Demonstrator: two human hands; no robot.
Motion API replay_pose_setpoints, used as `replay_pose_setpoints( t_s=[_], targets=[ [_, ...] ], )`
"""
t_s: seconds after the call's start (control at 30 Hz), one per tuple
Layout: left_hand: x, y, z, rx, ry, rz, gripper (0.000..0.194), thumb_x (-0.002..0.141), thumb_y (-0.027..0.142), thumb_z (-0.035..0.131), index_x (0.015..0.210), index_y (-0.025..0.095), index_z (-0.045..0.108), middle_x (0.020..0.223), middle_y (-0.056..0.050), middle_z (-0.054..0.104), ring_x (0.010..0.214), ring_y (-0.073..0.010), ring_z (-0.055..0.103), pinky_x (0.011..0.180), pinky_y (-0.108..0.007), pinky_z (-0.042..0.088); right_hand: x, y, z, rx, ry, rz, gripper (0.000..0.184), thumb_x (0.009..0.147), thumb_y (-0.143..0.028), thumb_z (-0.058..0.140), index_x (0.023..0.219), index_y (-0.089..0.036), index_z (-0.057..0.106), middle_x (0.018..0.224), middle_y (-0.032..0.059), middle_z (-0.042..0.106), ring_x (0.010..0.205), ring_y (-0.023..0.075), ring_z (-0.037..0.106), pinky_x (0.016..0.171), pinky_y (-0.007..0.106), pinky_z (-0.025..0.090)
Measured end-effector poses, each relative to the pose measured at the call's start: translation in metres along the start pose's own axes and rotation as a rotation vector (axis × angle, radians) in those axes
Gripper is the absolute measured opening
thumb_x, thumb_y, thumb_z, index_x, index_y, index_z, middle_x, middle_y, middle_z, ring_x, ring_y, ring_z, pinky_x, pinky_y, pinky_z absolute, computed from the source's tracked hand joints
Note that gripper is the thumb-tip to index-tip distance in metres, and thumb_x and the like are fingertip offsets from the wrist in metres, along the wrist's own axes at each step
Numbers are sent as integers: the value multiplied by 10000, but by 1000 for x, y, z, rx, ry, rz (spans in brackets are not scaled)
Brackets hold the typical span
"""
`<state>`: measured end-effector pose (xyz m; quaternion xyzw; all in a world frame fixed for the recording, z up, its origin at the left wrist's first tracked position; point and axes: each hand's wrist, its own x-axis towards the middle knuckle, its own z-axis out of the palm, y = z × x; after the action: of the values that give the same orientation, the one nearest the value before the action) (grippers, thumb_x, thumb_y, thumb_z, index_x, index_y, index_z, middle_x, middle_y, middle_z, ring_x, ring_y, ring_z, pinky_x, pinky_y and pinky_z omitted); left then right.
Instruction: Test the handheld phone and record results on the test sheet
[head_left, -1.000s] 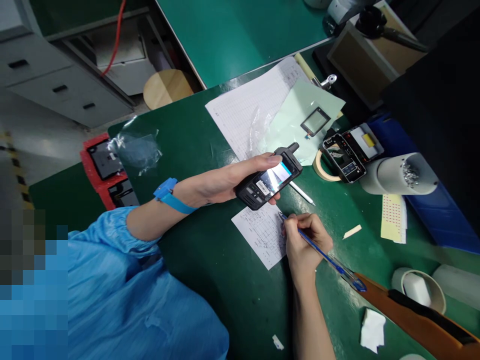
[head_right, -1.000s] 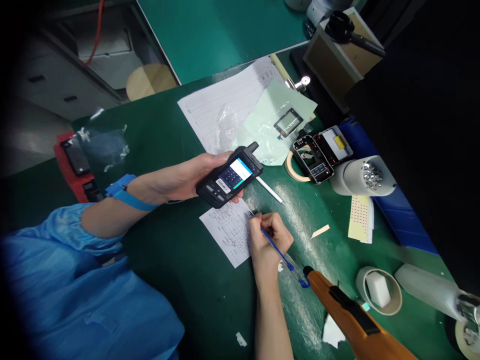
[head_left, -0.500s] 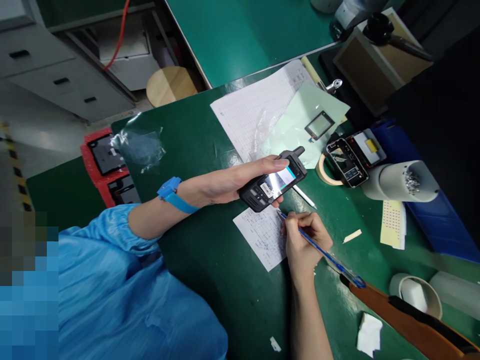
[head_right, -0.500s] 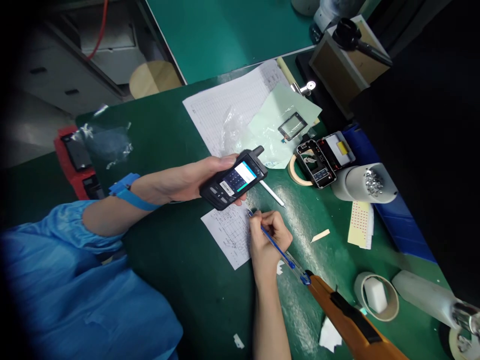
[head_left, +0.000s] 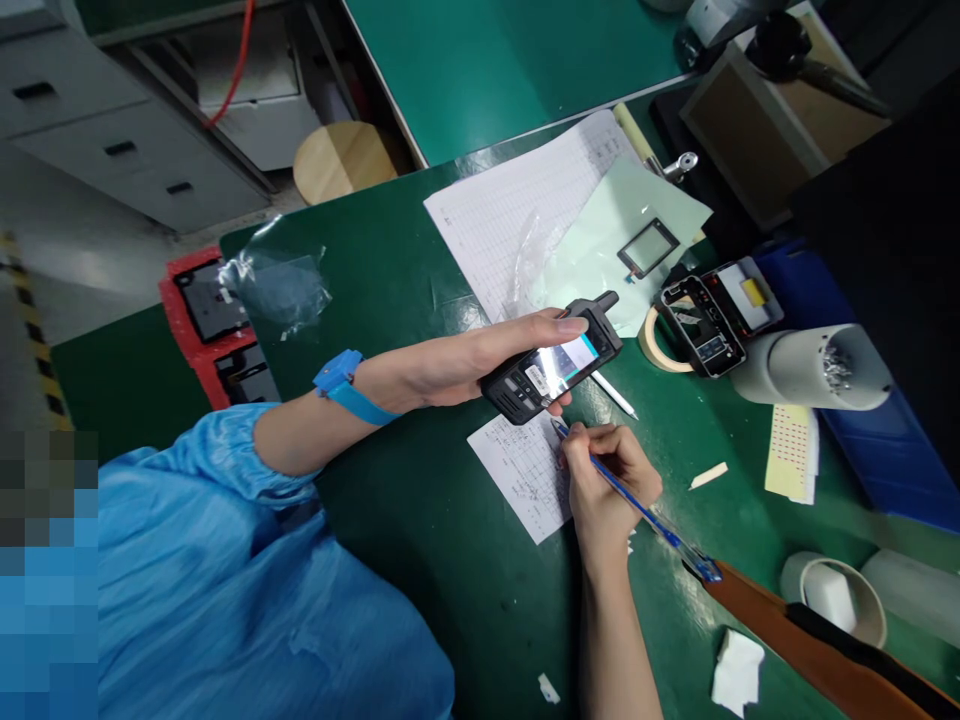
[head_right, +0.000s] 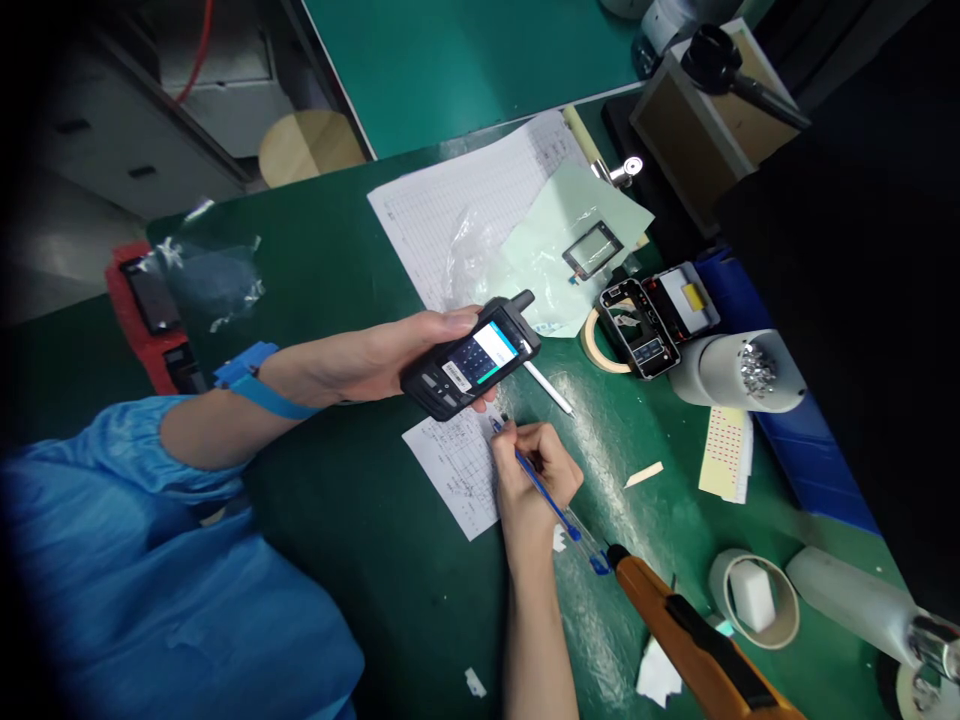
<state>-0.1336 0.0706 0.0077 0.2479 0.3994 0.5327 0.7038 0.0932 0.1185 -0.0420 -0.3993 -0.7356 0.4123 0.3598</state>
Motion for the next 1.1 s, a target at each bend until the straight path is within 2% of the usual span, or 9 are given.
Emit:
replay_pose_setpoints(
  t_s=[0.17, 0.3, 0.43, 0.7, 0.9, 1.0, 1.1],
  targets=[
    [0, 0, 1, 2, -10, 24, 584, 988, 711, 790, 1304, 225, 725, 991, -38, 777, 961, -250, 820, 931, -389, 683, -1, 2, 2, 8, 36, 24, 436, 931, -219, 774, 658, -261, 436, 608, -65, 594, 517, 106, 507, 541, 257, 419],
    [1, -2, 1, 6, -13, 37, 553, 991, 735, 767, 1276, 262, 730, 983, -30, 779, 972, -262, 817, 929, -392, 685, 0, 3, 3, 1, 32, 18, 438, 912, -216, 772, 652, -265, 423, 602, -66, 586, 514, 108, 513, 535, 257, 424],
    [1, -2, 2, 2, -6, 43, 530, 995, 733, 762, 1216, 252, 735, 976, -33, 773, 952, -254, 810, 910, -384, 692, 0, 2, 3, 1, 41, 17, 430, 916, -220, 763, 659, -268, 421, 603, -69, 572, 505, 106, 499, 518, 255, 414],
    [2, -3, 0, 20, 0, 37, 532, 1007, 717, 745, 1262, 249, 747, 998, -42, 775, 1006, -274, 816, 925, -396, 687, 0, 1, 3, -10, 54, 43, 435, 901, -230, 745, 656, -275, 388, 588, -73, 548, 502, 108, 491, 528, 259, 419],
    [0, 0, 3, -20, 1, 34, 478, 991, 690, 790, 1180, 256, 730, 1001, -23, 762, 945, -234, 799, 875, -357, 690, 1, -4, 5, 17, 77, 34, 425, 880, -194, 732, 641, -270, 388, 575, -80, 535, 493, 99, 485, 535, 254, 422],
    [-1, 2, 4, -5, 8, 22, 494, 994, 685, 792, 1175, 232, 717, 1011, -41, 759, 957, -246, 797, 845, -360, 682, 3, -7, 5, 65, 92, 75, 434, 886, -212, 739, 646, -278, 383, 570, -79, 550, 464, 107, 517, 496, 255, 421],
    [-1, 2, 3, 25, 6, 29, 534, 1006, 703, 763, 1235, 222, 718, 998, -56, 762, 980, -271, 802, 884, -404, 680, 4, -9, 5, 122, 150, 111, 443, 887, -227, 739, 656, -287, 366, 556, -86, 556, 427, 119, 556, 439, 248, 423]
  ],
)
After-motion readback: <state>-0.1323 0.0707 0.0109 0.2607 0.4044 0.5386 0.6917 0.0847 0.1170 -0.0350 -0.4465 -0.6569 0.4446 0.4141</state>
